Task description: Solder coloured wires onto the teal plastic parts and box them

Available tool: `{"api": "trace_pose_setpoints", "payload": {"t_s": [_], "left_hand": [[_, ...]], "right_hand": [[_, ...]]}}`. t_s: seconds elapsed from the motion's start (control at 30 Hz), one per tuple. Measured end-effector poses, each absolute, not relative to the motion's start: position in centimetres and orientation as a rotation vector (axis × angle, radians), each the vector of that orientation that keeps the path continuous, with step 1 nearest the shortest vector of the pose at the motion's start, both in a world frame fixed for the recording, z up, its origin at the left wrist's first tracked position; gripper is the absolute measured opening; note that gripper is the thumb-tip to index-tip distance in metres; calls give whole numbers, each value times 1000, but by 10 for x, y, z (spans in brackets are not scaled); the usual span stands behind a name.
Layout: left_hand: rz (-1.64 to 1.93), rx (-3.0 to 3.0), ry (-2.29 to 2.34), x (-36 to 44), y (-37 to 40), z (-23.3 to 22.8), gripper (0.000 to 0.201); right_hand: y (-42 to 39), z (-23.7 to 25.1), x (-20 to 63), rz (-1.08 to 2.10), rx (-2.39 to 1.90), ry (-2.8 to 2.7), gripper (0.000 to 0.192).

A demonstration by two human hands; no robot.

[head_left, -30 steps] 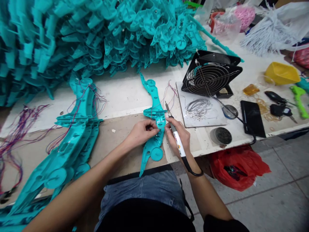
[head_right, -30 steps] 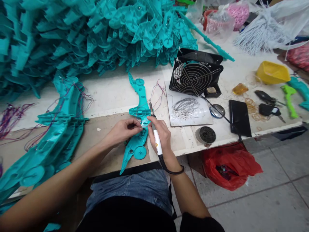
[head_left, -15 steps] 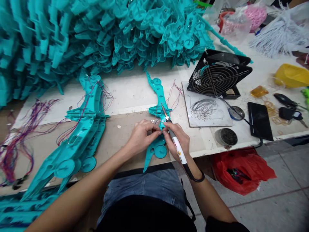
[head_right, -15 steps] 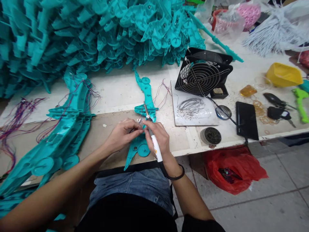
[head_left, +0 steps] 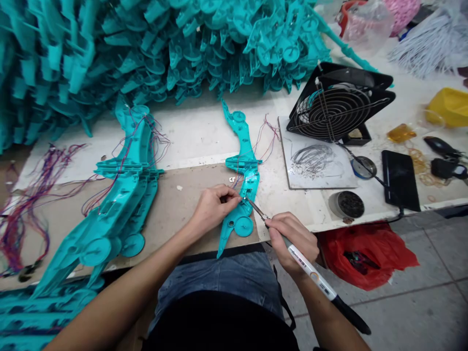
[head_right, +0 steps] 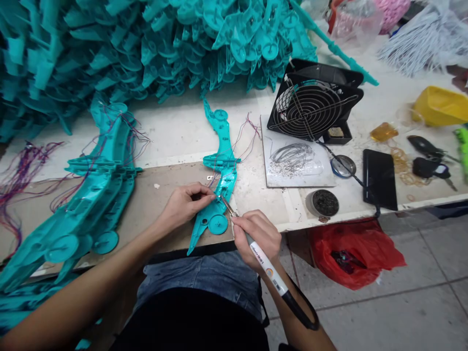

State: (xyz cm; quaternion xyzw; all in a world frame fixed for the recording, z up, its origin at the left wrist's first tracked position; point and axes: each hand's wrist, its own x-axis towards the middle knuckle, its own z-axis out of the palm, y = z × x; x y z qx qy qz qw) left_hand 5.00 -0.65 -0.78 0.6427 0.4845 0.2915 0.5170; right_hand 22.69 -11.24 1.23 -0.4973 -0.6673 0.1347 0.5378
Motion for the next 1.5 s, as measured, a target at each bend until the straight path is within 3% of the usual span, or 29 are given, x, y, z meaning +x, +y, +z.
{"api": "trace_pose_setpoints", "payload": {"t_s": [0.87,1.5], "left_hand": [[708,1605,1183,51,-5,-8,7],[699,1647,1185,51,-7,-9,14]], "right_hand": [[-114,5,228,205,-1137,-1801,37],[-114,7,237,77,-1245,-1664,30]]}}
